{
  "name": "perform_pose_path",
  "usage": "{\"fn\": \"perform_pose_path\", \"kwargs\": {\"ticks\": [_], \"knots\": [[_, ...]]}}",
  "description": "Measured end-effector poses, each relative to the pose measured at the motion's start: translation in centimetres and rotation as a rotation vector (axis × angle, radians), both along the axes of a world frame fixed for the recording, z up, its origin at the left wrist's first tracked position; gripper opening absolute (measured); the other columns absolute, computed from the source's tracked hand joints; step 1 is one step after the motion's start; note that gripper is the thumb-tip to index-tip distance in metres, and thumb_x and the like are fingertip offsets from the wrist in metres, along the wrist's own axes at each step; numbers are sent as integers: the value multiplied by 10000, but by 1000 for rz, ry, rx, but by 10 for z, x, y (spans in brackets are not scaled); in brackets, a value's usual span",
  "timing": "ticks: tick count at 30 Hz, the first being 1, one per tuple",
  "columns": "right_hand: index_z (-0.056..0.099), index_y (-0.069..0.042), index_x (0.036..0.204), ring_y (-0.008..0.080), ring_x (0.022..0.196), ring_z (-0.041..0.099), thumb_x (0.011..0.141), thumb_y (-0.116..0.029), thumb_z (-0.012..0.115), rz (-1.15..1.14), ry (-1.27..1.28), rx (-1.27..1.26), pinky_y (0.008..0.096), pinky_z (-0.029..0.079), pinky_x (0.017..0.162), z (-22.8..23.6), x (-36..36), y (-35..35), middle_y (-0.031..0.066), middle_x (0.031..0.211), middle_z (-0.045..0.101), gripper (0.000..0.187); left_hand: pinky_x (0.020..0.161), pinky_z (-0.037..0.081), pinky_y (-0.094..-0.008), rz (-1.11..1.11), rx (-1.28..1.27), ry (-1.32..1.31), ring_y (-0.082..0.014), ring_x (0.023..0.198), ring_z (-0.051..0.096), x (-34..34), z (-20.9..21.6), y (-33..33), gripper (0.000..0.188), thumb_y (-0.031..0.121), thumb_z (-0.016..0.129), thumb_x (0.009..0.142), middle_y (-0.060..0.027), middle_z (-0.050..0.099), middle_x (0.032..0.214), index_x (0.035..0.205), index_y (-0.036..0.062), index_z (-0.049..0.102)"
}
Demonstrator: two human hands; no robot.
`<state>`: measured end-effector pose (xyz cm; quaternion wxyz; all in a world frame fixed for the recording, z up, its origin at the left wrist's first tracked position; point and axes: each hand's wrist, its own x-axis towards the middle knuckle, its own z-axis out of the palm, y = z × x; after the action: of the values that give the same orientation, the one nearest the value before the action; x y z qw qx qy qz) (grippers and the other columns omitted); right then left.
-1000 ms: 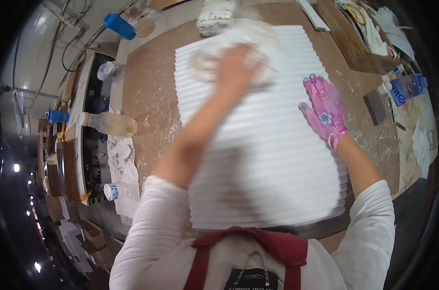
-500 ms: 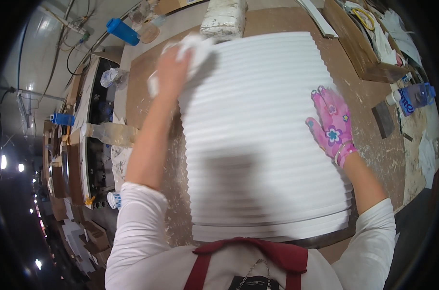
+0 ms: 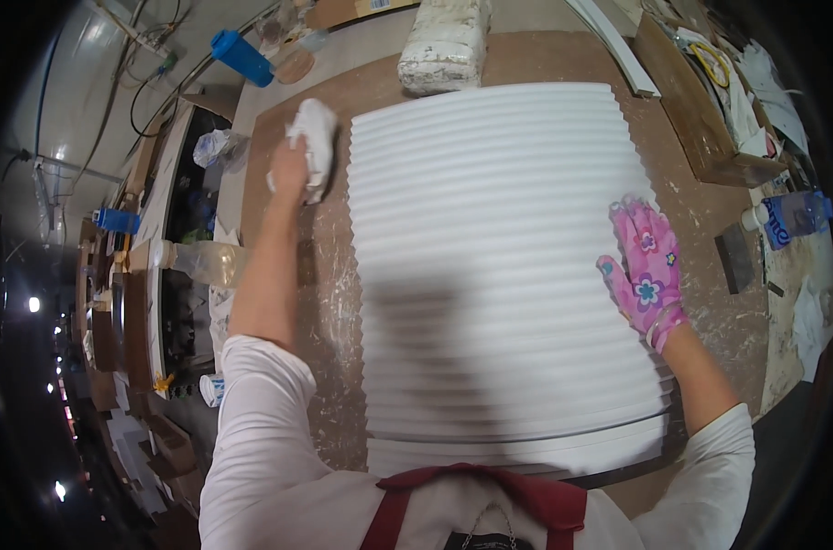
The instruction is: The person sands the surfaces and edges of white panels with a sanding block, wipes them with a cloth, pours liquid from a bottle onto the cloth, and applies a substance from a container to the panel edges with a spatula.
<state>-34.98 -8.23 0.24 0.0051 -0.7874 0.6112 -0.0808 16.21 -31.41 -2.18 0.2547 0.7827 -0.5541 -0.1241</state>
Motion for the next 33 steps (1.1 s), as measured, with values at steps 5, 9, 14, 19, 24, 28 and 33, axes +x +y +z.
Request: {"fn": "perform_pose_path", "kwargs": {"ticks": [5, 9, 14, 19, 24, 28, 33], "knots": [[345, -75, 1487, 340, 1439, 262, 912, -265, 574, 42, 127, -191, 465, 188, 1175, -4, 10, -58, 164, 1536, 327, 648, 967, 448, -429, -242, -410, -68, -390, 1123, 585, -41, 47, -9, 509, 401, 618, 882, -227, 630, 1203, 1197, 2, 634], [314, -138, 1512, 314, 1464, 214, 980, -447, 435, -19, 146, -238, 464, 153, 1186, 4, 37, -185, 124, 1581, 259, 627, 890, 490, -415, -638, -180, -306, -371, 1019, 628, -70, 0, -44, 457, 403, 603, 914, -187, 657, 1125, 1263, 108, 601], [312, -154, 1515, 306, 1463, 220, 985, -552, 346, -171, 189, 9, 454, 150, 1181, -32, 50, -208, 108, 1583, 261, 663, 857, 492, -465, -468, -62, -570, -342, 1024, 613, -42, 21, -39, 296, 344, 572, 930, -140, 651, 1109, 1136, 143, 641], [327, -154, 1507, 309, 1454, 241, 983, -561, 343, -134, 181, -11, 456, 173, 1167, -34, 55, -209, 120, 1565, 298, 664, 845, 486, -464, -407, -270, -672, -378, 981, 600, 12, 25, -36, 311, 312, 641, 873, -141, 647, 1055, 1130, 137, 650], [355, -146, 1490, 311, 1442, 262, 984, -546, 365, -112, 186, -53, 458, 206, 1155, -33, 48, -207, 119, 1541, 340, 645, 839, 487, -461, -729, -241, -701, -348, 1003, 600, -59, 36, -35, 307, 306, 638, 895, -106, 650, 1053, 1124, 102, 633], [363, -151, 1488, 311, 1435, 276, 984, -550, 364, -117, 172, -69, 452, 207, 1155, -41, 44, -211, 113, 1539, 345, 643, 829, 494, -449, -728, -158, -996, -295, 1015, 601, -79, 43, -31, 201, 238, 647, 871, -71, 645, 1019, 1028, 115, 623], [359, -162, 1495, 304, 1433, 280, 983, -560, 356, -150, 170, -37, 440, 199, 1157, -35, 52, -206, 106, 1547, 336, 648, 826, 497, -433, -703, -85, -1186, -301, 1008, 601, -58, 46, -30, 241, 179, 694, 776, -80, 638, 996, 997, 123, 617]]}}
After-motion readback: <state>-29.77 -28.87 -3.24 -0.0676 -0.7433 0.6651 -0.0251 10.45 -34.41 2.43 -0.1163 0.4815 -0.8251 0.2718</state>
